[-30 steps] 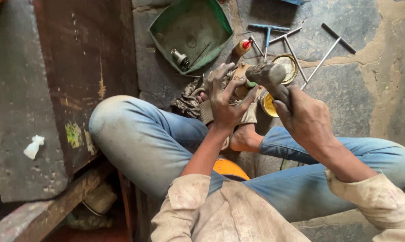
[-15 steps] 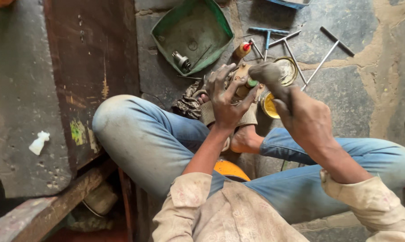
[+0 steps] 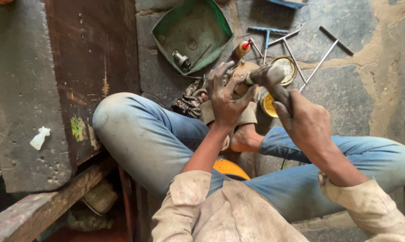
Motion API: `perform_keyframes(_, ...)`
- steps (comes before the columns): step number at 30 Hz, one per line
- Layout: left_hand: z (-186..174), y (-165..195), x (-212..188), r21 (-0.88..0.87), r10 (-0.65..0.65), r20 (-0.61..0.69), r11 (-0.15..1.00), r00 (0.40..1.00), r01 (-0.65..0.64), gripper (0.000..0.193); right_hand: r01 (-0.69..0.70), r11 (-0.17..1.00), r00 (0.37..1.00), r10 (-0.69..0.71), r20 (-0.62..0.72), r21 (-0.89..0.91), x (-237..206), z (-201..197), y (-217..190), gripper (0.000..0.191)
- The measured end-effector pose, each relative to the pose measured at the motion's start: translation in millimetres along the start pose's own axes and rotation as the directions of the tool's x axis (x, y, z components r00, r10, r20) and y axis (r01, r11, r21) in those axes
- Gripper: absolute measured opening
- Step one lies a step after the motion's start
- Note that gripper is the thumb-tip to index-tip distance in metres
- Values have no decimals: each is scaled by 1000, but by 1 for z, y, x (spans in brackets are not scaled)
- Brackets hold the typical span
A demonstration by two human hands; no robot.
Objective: The person sits on the workshop floor and repairs a small engine fuel pump assembly held in their lap. They unscrew and remove parts with a screwdriver, file a metal part with a file, tap a component with a hammer, and reassemble the pump by hand.
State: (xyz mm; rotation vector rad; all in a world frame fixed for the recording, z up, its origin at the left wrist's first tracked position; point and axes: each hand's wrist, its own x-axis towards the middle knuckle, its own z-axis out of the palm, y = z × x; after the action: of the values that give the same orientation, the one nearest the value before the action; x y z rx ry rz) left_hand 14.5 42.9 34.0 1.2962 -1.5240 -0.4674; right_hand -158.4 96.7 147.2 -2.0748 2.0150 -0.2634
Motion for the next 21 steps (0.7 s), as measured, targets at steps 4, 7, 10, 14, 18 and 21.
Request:
perform_keyframes(4,0,1,1,2,-9,2,1000,1000,9,31,44,988,993,-27,-112,150,0,5,1,25)
perform_keyframes(7,1,2,0,2,-14,-6,1000,1000,14,31,49,999,999,-49,-15,-12,1,9,2,28)
perform_keyframes(10,1,2,0,-14,-17,6,1000,1000,17,32,57,995,993,-48,-111,79,1,12,3,25)
perform_keyframes(14,1,2,0,-14,-22,16,1000,1000,22,32,15,1000,999,-14,-51,27,2,12,5,27)
perform_keyframes(18,-2,3,1,-17,-29,42,999,999,30,36,-14,1000,1000,15,-17,21,4,8,6,29)
perform_keyframes(21,-7,3,0,-98,-33,4,995,999,33,41,9,998,999,-7,-34,63,4,4,3,29)
